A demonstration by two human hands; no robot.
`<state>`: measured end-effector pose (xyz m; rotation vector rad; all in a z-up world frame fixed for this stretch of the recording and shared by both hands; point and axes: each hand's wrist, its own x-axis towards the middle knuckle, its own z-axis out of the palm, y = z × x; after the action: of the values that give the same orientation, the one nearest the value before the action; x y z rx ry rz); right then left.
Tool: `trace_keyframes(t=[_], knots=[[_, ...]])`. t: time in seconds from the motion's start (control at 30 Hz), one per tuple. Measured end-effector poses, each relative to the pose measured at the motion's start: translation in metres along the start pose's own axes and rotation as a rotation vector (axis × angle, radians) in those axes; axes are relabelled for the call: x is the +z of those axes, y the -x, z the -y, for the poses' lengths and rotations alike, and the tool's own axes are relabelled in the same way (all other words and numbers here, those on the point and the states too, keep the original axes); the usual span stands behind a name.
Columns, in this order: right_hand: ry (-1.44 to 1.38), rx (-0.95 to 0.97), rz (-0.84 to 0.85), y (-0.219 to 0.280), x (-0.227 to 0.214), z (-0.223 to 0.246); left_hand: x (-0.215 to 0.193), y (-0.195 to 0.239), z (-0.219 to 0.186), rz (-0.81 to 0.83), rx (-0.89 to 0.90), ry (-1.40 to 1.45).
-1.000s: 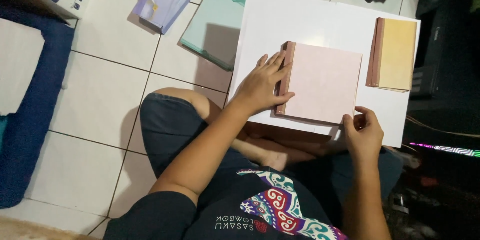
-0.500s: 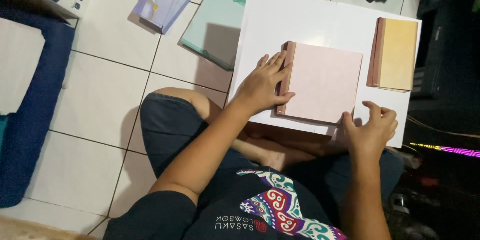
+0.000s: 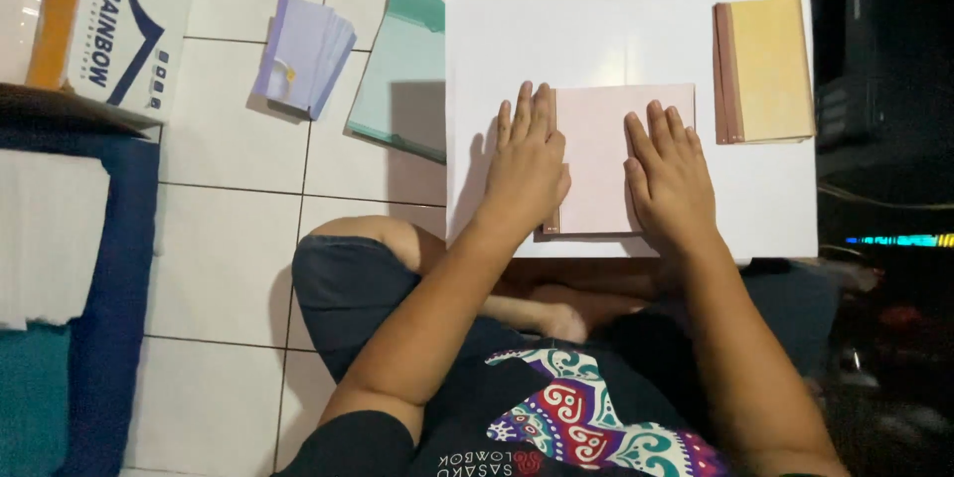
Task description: Manually folding individual sheets of paper from a stack and piling them up.
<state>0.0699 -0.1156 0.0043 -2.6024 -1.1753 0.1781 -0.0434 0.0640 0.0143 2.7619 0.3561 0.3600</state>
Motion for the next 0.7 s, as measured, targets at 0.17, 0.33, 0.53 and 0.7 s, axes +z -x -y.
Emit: trace_keyframes(t=[0.17, 0.33, 0.53, 0.7], knots=[[0.032, 0.01, -0.002, -0.002, 0.006, -0.003, 0.066, -0.053, -0.016, 0.029, -0.04, 0.022], [0.056, -0.001, 0.003, -0.007, 0.009, -0.01, 0.033, -0.05, -0.028, -0.001, -0.039, 0.004], [0.045, 0.032, 0.047, -0.035, 0.018, -0.016, 0.054, -0.052, -0.023, -0.012, -0.009, -0.028], [0.04, 0.055, 0.038, -0.04, 0.021, -0.012, 0.043, -0.047, -0.028, -0.084, 0.01, -0.06]])
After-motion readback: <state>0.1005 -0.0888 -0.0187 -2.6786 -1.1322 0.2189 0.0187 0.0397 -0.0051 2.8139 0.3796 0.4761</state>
